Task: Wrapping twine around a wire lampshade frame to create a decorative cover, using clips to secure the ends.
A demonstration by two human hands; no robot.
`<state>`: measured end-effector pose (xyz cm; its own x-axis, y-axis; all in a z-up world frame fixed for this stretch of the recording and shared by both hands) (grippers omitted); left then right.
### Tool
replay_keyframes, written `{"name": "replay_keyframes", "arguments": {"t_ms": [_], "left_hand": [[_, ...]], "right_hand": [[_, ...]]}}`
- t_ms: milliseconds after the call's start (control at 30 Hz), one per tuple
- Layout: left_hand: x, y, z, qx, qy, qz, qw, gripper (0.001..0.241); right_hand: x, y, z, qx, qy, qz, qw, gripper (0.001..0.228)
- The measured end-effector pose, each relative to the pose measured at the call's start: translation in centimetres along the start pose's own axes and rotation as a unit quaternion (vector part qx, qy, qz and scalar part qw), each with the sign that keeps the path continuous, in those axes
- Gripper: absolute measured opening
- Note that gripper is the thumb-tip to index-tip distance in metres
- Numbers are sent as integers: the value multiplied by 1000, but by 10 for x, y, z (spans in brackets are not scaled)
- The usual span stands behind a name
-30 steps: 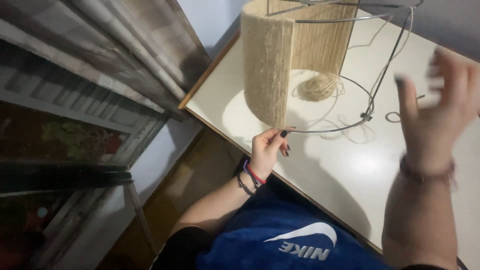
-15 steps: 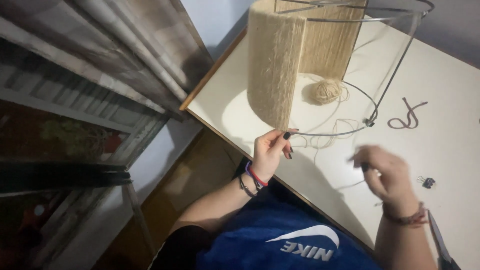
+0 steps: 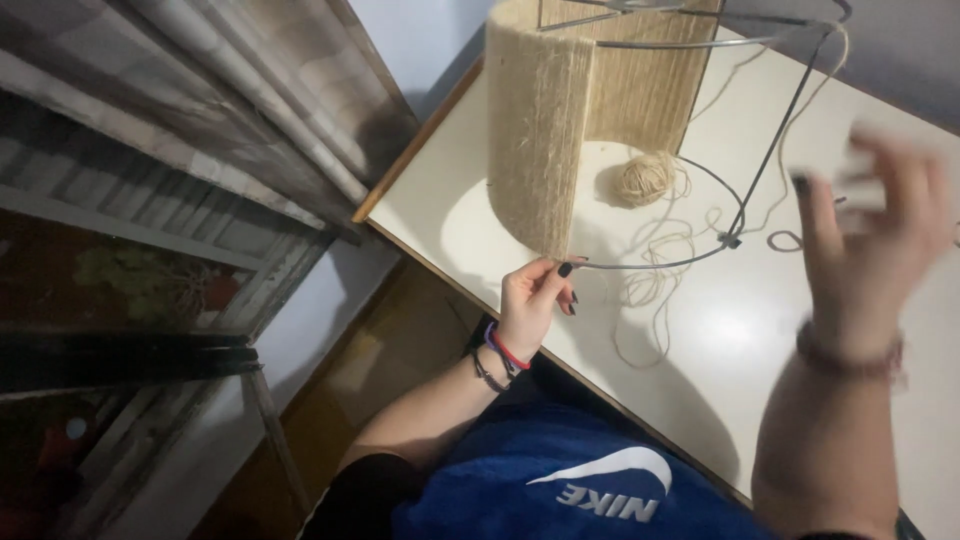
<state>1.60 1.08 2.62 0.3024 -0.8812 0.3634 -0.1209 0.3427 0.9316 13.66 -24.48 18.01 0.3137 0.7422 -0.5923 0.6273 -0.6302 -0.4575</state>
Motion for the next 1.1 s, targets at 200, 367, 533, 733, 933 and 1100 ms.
{"name": "replay_keyframes", "arguments": {"t_ms": [200,367,533,733,933,1100], "left_hand": [[-2,-7,4,-18,6,-11,1000,26],[4,1,2,-15,-3,-8,1000,24],[13,-2,-1,25,-38,-6,999,23],[25,5,2,17,-46,-63,997,24],[19,-14,-1,11,-44,-31,999,25],[18,-19,-2,5,-75,-73,994,30]], "right_hand": [[29,4,-41,-200,161,100,961,16],[22,-23,20,-245,-95,63,963,17],[18,-50,53,-220,-175,172,944,34],[48,-73,49,-157,-178,63,969,31],[83,-57,52,14,-368,-38,929,46],[83,-57,51,-2,-340,-37,940,39]]}}
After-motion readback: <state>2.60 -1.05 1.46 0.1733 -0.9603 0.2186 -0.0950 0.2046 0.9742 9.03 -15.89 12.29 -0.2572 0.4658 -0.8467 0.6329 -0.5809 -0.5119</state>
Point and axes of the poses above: each hand's wrist, its own z-axis away from the middle knuckle, its own x-axis out of the palm, y = z × x, the point moved 3 cm from there along -z, towards the middle knuckle, and after that the axes turned 4 degrees about z, right-handed, at the moved point
